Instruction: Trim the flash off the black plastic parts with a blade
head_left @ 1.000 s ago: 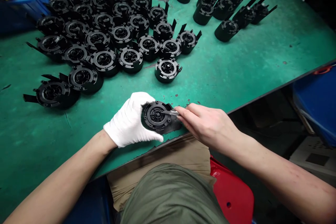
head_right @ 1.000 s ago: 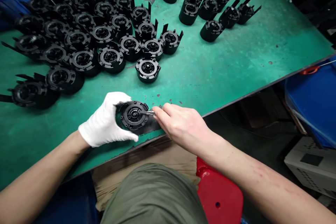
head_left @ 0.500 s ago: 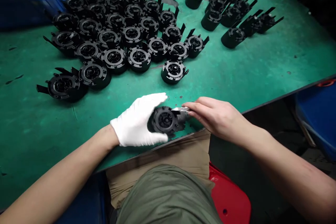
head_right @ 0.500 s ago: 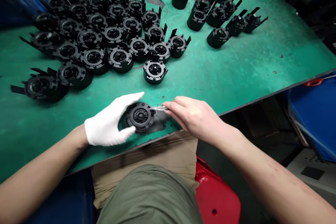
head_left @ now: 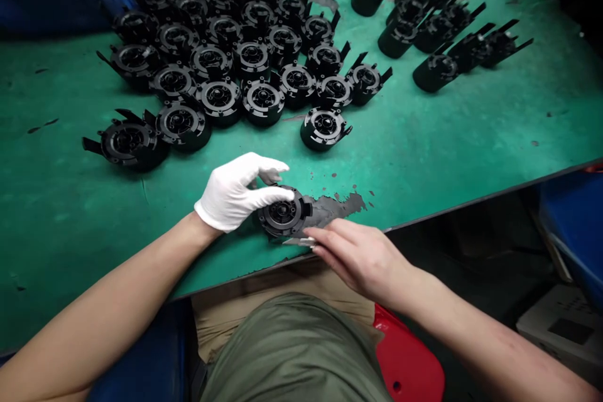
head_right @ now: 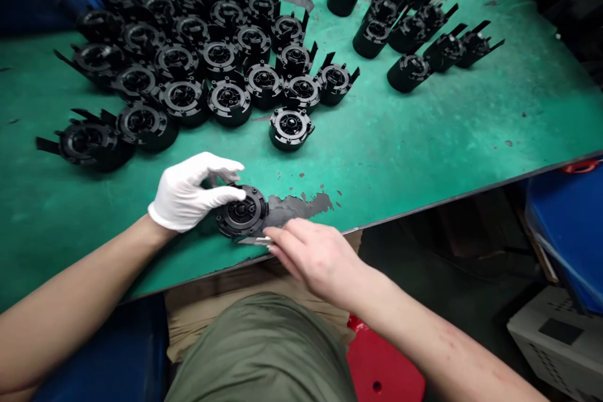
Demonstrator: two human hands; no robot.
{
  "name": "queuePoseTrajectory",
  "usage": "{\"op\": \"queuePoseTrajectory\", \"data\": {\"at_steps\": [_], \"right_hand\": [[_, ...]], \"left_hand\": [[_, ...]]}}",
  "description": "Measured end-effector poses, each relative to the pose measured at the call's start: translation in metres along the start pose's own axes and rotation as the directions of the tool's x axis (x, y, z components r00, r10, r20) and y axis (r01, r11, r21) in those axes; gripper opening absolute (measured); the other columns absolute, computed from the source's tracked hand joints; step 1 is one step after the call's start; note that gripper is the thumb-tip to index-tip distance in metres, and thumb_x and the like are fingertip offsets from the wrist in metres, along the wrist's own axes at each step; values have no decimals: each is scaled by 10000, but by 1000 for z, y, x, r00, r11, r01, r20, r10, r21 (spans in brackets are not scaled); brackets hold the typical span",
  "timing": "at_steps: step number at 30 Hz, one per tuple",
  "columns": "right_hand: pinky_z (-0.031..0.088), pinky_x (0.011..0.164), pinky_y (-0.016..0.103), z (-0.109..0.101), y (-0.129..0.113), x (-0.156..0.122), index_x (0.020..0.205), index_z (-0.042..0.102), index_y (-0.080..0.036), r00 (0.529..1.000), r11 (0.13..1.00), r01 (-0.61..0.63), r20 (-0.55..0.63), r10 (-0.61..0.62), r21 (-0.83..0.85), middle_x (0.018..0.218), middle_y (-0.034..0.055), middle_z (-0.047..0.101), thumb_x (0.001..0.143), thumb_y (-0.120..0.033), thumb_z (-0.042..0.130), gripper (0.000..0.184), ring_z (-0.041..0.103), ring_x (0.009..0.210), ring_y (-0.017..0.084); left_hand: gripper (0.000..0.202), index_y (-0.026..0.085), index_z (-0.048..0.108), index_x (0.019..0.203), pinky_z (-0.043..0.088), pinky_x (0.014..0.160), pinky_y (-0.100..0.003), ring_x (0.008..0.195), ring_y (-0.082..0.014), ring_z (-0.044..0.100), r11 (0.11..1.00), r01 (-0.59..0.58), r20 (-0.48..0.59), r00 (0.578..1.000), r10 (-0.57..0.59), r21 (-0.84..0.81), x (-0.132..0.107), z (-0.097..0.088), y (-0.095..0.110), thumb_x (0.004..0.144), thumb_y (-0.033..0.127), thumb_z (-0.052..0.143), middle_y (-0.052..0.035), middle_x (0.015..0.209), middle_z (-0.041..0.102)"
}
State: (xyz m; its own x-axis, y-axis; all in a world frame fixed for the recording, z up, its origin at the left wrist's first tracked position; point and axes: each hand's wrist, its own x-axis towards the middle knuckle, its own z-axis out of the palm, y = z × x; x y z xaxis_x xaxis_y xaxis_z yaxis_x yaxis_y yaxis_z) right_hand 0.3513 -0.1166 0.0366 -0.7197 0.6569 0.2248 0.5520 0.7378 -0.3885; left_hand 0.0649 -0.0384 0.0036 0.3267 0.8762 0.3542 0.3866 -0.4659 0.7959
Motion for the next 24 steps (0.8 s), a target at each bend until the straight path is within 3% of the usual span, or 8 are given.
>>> {"op": "queuePoseTrajectory", "data": {"at_steps": [3,5,7,9,12,14,18,24], "right_hand": [[521,677,284,1,-1,4,1362,636,-126,999,998,32,-23,-31,47,941,61,714,1124,-195,565,257,644,776,160],[531,725,285,-9,11,9,1385,625,-133,999,1000,23,-40,-22,15,997,81,732,1126,-186,548,276,650,819,163],[515,748,298,-23,29,15,1376,639,-150,999,993,18,-32,-21,-114,1013,88,742,1126,-186,542,270,644,838,173],[477,748,320,-36,48,23,1336,670,-170,999,963,52,13,-50,-265,989,82,745,1126,-190,538,249,630,831,186],[426,746,343,-47,63,36,1304,694,-170,987,922,149,103,-120,-357,984,77,746,1122,-171,525,249,619,840,194],[400,741,348,-46,65,43,1281,704,-155,973,904,219,148,-175,-367,973,71,738,1118,-162,534,235,605,842,195],[365,743,344,-39,63,50,1231,728,-149,954,888,287,187,-233,-359,921,59,714,1120,-188,566,199,568,815,188],[364,758,339,-38,65,49,1265,721,-167,956,892,268,218,-199,-364,966,64,730,1129,-176,539,228,560,823,191]], "left_hand": [[667,209,747,1246,588,741,-319,842,-190,746,990,12,-107,994,-28,-141,1,-1,-2,907,784,762,-48,980,769],[966,204,692,1356,626,792,-371,915,-238,748,984,-49,-9,999,48,-168,1,0,-1,717,918,813,-86,1096,748],[1126,200,652,1410,656,884,-427,1021,-292,747,988,-97,125,986,112,-119,2,1,1,570,901,913,-119,1204,716],[991,202,646,1403,653,981,-448,1092,-305,747,991,-121,197,972,131,-61,3,0,4,644,748,976,-122,1242,709],[669,227,657,1368,637,1043,-413,1114,-271,773,987,-153,214,964,158,-39,4,-4,3,838,525,935,-94,1240,756],[729,234,653,1374,638,1062,-426,1132,-288,788,976,-206,210,953,217,-77,4,-5,1,806,578,955,-105,1263,779],[1150,211,597,1448,612,1130,-545,1228,-391,761,955,-272,289,911,295,-118,6,1,-2,539,788,1002,-181,1359,749],[934,224,666,1309,641,1009,-506,1111,-361,776,983,-170,372,910,184,-71,8,7,7,626,784,971,-137,1219,772]]}}
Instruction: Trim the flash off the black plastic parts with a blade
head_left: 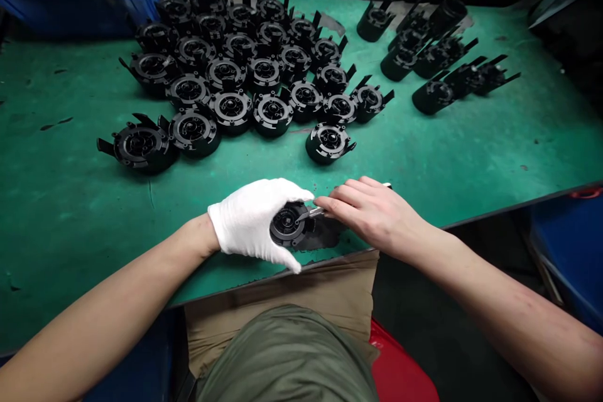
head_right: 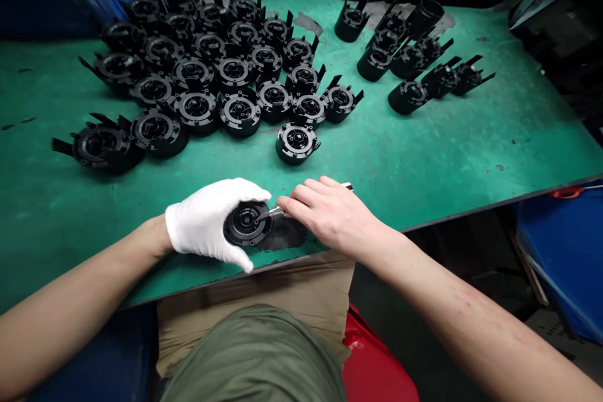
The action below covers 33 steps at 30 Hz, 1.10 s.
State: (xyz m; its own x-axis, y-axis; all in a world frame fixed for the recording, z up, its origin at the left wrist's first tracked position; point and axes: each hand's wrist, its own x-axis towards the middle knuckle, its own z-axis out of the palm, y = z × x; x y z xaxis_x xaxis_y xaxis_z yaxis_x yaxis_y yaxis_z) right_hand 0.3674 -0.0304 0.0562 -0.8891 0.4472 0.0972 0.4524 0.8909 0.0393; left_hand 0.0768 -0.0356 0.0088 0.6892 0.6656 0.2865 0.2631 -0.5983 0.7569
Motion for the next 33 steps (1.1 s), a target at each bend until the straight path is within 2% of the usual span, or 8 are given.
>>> {"op": "queuePoseTrajectory", "data": {"at_steps": [4,14,20,25,27,29,31,33], "right_hand": [[367,755,342,-1,1,1,1271,716,-152,1000,1000,8,9,-8,-5,972,69,726,1115,-145,550,228,564,833,192],[358,741,335,0,3,5,1261,726,-172,998,998,15,-55,-12,57,939,54,716,1118,-193,571,212,553,804,174],[360,743,345,-3,1,3,1287,715,-159,999,1000,20,-25,-20,-13,937,62,719,1121,-165,547,236,551,805,182],[359,744,341,-2,4,-1,1309,694,-152,997,1000,13,-76,-14,-14,956,62,724,1122,-149,543,240,555,803,177],[360,744,348,-2,0,0,1310,693,-154,997,1000,21,-69,-21,-4,943,55,720,1122,-172,561,230,553,801,179],[358,731,360,-1,-8,0,1289,701,-160,999,1000,-9,-51,9,0,922,50,711,1116,-199,581,214,563,797,182],[351,697,358,4,-15,-3,1258,711,-192,992,995,-102,-70,101,0,892,33,696,1116,-275,599,199,569,761,178],[384,687,348,14,-17,-12,1283,697,-217,979,980,-199,-47,200,23,925,38,707,1119,-402,605,264,615,798,185]], "left_hand": [[826,226,706,1163,646,911,-468,1009,-341,780,1000,26,27,999,-26,12,2,-3,4,636,816,944,-111,1115,775],[881,221,635,1386,633,1026,-480,1128,-344,770,998,39,20,999,-40,49,-3,-1,2,695,643,981,-127,1260,766],[860,213,636,1370,643,1001,-474,1103,-344,780,997,27,18,999,-29,78,-4,-1,3,702,636,977,-131,1242,774],[847,216,642,1342,652,986,-485,1087,-355,787,997,32,20,999,-33,74,-2,-1,0,696,660,962,-136,1227,780],[831,223,643,1322,657,994,-489,1100,-367,790,997,16,0,1000,-16,72,-1,-2,5,676,632,970,-134,1228,784],[766,251,644,1292,674,956,-472,1078,-366,801,996,15,-38,999,-11,90,-4,-2,12,653,511,977,-112,1215,793],[768,307,624,1351,699,875,-443,1054,-360,814,990,59,-95,994,-46,130,-13,3,11,645,362,923,-69,1235,803],[820,353,614,1434,716,848,-437,1048,-364,822,983,70,-196,980,-37,168,-23,13,-1,653,315,864,-35,1274,812]]}}
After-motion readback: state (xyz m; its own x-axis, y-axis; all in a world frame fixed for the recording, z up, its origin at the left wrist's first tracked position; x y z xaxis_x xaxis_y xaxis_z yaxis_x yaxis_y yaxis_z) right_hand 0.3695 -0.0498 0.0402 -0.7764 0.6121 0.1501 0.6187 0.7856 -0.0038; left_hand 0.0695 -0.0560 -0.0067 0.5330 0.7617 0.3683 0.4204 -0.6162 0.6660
